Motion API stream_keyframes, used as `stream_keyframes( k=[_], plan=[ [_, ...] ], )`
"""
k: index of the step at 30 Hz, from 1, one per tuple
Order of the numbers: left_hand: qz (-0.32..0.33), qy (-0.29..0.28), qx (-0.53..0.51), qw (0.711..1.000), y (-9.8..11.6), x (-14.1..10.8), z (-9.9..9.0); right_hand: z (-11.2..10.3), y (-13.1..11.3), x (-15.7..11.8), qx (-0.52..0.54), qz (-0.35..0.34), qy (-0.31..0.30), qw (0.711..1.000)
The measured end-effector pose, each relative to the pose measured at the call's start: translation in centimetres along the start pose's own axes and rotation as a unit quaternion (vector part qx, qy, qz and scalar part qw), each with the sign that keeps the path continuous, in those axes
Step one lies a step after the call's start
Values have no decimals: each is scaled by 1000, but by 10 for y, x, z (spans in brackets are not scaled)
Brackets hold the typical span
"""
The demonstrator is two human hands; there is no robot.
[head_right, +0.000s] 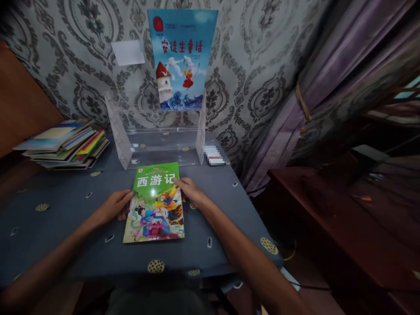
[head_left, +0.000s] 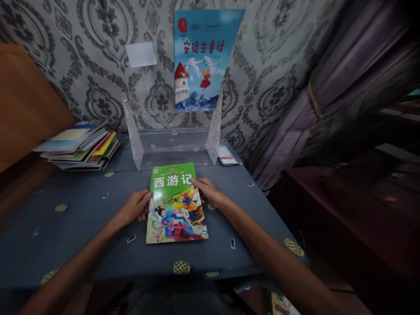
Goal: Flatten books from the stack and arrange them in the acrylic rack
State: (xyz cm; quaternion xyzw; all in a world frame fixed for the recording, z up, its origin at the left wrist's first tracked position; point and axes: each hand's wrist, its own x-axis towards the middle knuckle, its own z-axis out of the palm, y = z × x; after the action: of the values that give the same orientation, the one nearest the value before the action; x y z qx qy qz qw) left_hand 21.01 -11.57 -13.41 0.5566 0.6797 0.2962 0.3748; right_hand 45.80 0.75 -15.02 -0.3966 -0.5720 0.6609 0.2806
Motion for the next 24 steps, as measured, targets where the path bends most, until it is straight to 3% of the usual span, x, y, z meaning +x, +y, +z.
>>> stream_keyframes(
  k=[3, 5, 8, 10, 13, 15, 17, 19, 21, 24],
  plan=[
    [70, 54, 257, 962, 1, 8, -13, -5, -1, 0, -40, 24, -13, 999],
    [101, 101, 331, 933, 5, 18, -16, -11, -3, 0, -88, 30, -11, 996],
    [184, 151, 326, 915, 8, 41, -11, -21, -7, -1, -160, 24, 18, 987],
    [235, 172, 314, 903, 6, 57, -4, -23, -10, -4, -209, -11, 74, 975],
    [272, 165, 296, 901, -3, 74, 5, -10, -12, -10, -346, -149, 154, 913],
    [289, 153, 275, 904, -9, 78, 8, 9, -12, -11, -422, -239, 100, 869],
    [302, 148, 256, 906, -13, 80, 9, 31, -11, -9, -457, -309, -24, 834],
    [307, 146, 246, 908, -16, 80, 8, 48, -9, -2, -475, -347, -108, 801],
    [306, 146, 245, 908, -16, 79, 7, 54, -6, 7, -488, -353, -130, 787],
    [303, 141, 256, 907, -14, 79, 7, 44, -1, 18, -501, -325, -97, 796]
  ],
)
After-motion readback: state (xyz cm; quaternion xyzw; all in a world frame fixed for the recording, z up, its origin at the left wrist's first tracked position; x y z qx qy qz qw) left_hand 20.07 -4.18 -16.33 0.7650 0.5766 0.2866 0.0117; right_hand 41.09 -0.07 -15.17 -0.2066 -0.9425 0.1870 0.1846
